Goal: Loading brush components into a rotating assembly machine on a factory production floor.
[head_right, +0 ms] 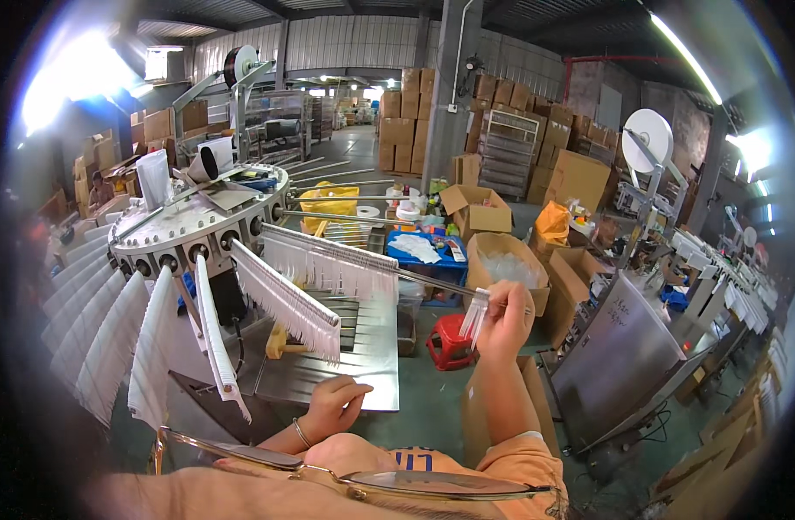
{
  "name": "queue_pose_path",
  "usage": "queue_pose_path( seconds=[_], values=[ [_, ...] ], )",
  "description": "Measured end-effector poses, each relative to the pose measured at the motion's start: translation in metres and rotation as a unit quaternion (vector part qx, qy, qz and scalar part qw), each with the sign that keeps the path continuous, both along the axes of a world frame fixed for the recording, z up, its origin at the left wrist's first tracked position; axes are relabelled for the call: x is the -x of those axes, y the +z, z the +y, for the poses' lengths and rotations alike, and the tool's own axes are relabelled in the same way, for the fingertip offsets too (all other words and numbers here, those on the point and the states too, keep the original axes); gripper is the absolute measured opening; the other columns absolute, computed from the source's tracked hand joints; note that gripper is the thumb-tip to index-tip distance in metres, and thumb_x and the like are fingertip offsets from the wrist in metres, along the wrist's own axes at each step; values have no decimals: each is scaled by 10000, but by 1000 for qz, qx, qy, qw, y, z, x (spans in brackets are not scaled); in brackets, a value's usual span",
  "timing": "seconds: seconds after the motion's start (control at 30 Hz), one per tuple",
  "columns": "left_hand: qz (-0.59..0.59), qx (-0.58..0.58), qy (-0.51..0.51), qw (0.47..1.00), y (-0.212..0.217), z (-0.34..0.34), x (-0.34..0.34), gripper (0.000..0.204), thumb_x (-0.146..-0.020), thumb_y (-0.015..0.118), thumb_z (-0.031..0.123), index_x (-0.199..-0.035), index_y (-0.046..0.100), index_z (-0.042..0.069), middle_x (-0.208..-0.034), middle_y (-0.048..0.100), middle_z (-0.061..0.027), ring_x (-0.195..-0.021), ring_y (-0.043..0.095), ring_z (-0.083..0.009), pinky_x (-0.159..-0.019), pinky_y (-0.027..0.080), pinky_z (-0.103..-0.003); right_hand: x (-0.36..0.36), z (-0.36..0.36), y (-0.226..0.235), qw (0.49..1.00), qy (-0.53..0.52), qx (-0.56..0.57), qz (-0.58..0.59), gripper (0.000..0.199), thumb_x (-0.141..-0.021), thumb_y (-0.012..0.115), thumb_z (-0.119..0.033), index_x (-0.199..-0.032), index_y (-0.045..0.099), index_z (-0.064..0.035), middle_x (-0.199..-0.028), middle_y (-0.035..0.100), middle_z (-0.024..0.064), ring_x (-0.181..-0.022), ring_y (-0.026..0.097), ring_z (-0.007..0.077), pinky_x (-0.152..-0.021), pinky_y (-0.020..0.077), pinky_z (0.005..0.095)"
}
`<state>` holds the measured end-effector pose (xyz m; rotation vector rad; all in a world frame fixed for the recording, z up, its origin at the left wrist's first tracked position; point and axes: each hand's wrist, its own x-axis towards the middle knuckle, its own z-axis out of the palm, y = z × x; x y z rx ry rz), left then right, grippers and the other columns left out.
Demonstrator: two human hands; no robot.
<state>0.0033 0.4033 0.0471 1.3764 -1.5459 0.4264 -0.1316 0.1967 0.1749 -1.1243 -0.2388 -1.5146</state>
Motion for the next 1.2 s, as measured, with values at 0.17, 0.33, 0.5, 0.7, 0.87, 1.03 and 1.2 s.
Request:
queue_pose_path(
  seconds=[0.17, 0.33, 0.5, 0.7, 0.87, 1.03, 1.2],
  values=[
    [6, -16, 1, 1000, -4, -1, 3, 187, -689, 597, -39, -838, 630, 69, -628, 522, -67, -524, 511, -227, -456, 400, -318, 24, -18, -14, 998, -64, 0, 12, 328, -925, 396, -189, -618, 380, -71, -565, 330, 2, -509, 281, 69, -487, 250, 224],
    [8, -39, 3, 999, -11, -20, 6, 158, -703, 594, -7, -824, 628, 88, -616, 509, -67, -520, 503, -235, -452, 390, -332, 97, -40, -34, 995, 8, -84, -48, 347, -934, 379, -238, -617, 362, -97, -563, 298, -7, -478, 265, 73, -412, 221, 202],
    [25, -91, -37, 995, -9, -69, 17, 183, -687, 578, -24, -823, 631, 84, -598, 501, -77, -517, 501, -240, -459, 388, -341, 171, -84, -77, 983, 15, -160, -93, 398, -942, 343, -326, -609, 353, -108, -548, 327, 22, -451, 342, 140, -376, 329, 287],
    [34, -134, 7, 990, -14, -149, 24, 147, -690, 570, -32, -810, 609, 43, -628, 510, -91, -521, 504, -243, -464, 398, -327, 188, -164, -148, 963, 25, -266, -26, 373, -931, 370, -297, -610, 364, -107, -558, 356, 29, -476, 362, 146, -432, 329, 271],
    [84, -200, 35, 976, -9, -221, 27, 116, -732, 551, -52, -813, 603, 13, -647, 499, -96, -522, 481, -213, -474, 373, -284, 160, -240, -189, 930, 137, -334, 63, 356, -931, 367, -313, -687, 461, -72, -561, 404, 31, -481, 397, 132, -423, 330, 244],
    [133, -193, 131, 963, -30, -254, 0, 110, -758, 552, 0, -843, 620, 17, -734, 574, -121, -635, 554, -231, -572, 425, -294, 117, -286, -203, 903, 258, -300, 169, 333, -885, 480, -376, -862, 528, -47, -673, 529, 66, -572, 528, 186, -525, 461, 303],
    [498, -131, 196, 835, -38, -261, -68, 153, -815, 530, 82, -914, 602, -9, -670, 544, -9, -587, 488, -71, -522, 382, -209, 17, -324, -208, 914, 351, -117, 166, 117, -860, 538, -102, -849, 545, 14, -878, 524, 131, -719, 555, 215, -648, 469, 316]
  ],
)
